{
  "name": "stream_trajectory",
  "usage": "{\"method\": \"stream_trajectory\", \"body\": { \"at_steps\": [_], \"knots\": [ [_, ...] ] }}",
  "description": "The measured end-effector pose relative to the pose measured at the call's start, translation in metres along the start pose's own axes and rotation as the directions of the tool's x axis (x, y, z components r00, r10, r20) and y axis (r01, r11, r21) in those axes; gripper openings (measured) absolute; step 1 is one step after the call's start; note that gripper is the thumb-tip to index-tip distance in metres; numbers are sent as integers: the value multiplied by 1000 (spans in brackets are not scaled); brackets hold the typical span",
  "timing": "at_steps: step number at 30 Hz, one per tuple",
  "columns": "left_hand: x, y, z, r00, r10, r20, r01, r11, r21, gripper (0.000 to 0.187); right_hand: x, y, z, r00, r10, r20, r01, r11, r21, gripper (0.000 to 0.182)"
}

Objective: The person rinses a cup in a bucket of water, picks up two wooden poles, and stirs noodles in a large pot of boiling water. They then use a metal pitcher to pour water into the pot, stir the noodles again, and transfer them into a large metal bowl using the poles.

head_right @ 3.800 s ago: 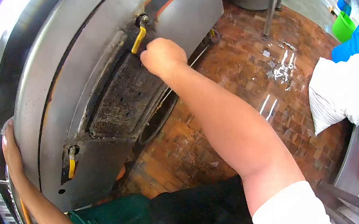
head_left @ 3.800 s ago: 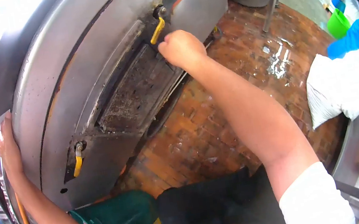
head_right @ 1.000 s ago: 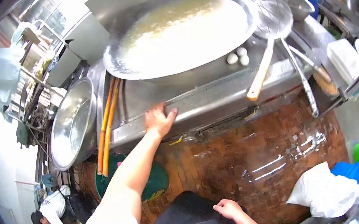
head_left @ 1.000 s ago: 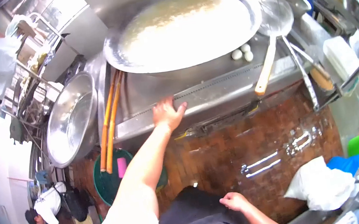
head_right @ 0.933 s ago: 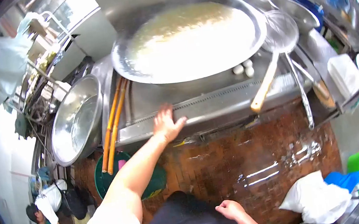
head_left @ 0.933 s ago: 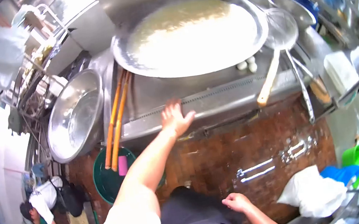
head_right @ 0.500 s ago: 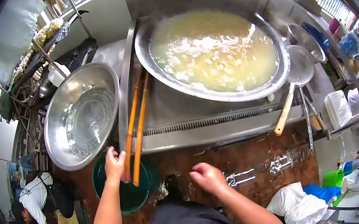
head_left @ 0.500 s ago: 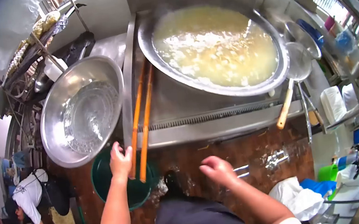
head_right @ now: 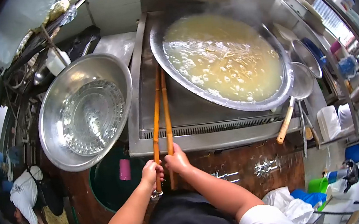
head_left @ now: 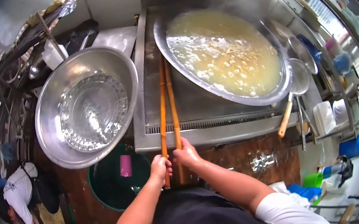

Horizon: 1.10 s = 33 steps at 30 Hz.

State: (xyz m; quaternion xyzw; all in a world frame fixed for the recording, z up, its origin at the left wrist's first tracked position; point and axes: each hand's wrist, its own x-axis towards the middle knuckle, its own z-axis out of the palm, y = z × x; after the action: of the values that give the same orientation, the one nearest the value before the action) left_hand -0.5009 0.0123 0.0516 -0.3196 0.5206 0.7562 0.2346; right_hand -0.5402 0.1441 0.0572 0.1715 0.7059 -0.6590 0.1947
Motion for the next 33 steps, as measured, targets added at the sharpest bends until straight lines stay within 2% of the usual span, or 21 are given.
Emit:
{"method": "stream_trajectory", "body": {
  "at_steps": [2,4,6,8,12,14,16,17,18,19,20,21,22,25,26,27,28,30,31,32,33],
  "knots": [
    [-12,2,3,1000,8,-20,-8,1000,25,20,-7,-9,-38,983,185,14,-186,979,86,28],
    [-30,0,3,999,23,-36,-20,997,74,25,-18,-18,-87,957,264,120,-282,946,161,11],
    [-53,-13,-3,998,54,-30,-50,991,122,39,-42,-33,-139,933,306,189,-313,950,5,13],
    [-76,-32,-13,996,58,-73,-49,990,129,38,-78,-53,-176,912,377,160,-358,924,-135,25],
    [-124,-57,-42,969,178,-170,-160,981,110,29,-130,-29,-224,971,196,139,-157,954,-255,31],
    [-132,-46,-67,959,281,-45,-270,949,166,26,-146,-17,-234,993,34,117,-10,980,-197,22],
    [-146,18,-54,956,277,96,-289,944,160,9,-140,-11,-231,971,-213,106,212,977,24,20],
    [-156,59,-35,962,261,78,-270,950,158,8,-142,-35,-225,986,-95,136,81,991,105,22],
    [-149,81,-34,929,332,163,-350,932,94,16,-139,-69,-222,985,14,172,-46,982,184,25],
    [-147,108,-28,907,384,171,-404,909,102,22,-130,-84,-224,982,-30,187,14,996,84,24],
    [-141,130,-26,903,398,160,-414,906,89,20,-134,-115,-222,992,55,111,-60,997,42,20],
    [-133,150,-29,882,444,156,-467,866,180,23,-134,-136,-227,998,54,30,-52,997,-48,20],
    [-124,168,-37,872,463,159,-486,856,175,27,-135,-150,-236,997,49,-52,-56,989,-136,22],
    [-99,215,-62,877,419,237,-472,843,258,19,-153,-176,-271,972,-43,-229,-38,941,-338,28],
    [-92,229,-64,878,416,237,-474,826,306,19,-164,-189,-280,953,-77,-293,-52,911,-409,29],
    [-82,246,-66,864,380,330,-469,845,255,26,-169,-191,-300,924,-166,-344,-31,865,-501,30],
    [-81,265,-59,867,359,347,-467,828,310,22,-174,-193,-318,890,-255,-379,-21,806,-591,31],
    [-78,295,-39,927,252,280,-351,846,402,21,-193,-232,-328,823,-299,-483,-222,613,-758,33],
    [-73,307,-31,930,281,237,-367,755,544,22,-199,-251,-331,820,-299,-488,-226,615,-756,33],
    [-68,318,-25,928,316,197,-362,645,673,24,-203,-269,-335,796,-346,-496,-347,411,-843,33],
    [-61,331,-26,897,378,228,-395,459,796,24,-204,-284,-339,778,-393,-490,-455,184,-871,34]
  ]
}}
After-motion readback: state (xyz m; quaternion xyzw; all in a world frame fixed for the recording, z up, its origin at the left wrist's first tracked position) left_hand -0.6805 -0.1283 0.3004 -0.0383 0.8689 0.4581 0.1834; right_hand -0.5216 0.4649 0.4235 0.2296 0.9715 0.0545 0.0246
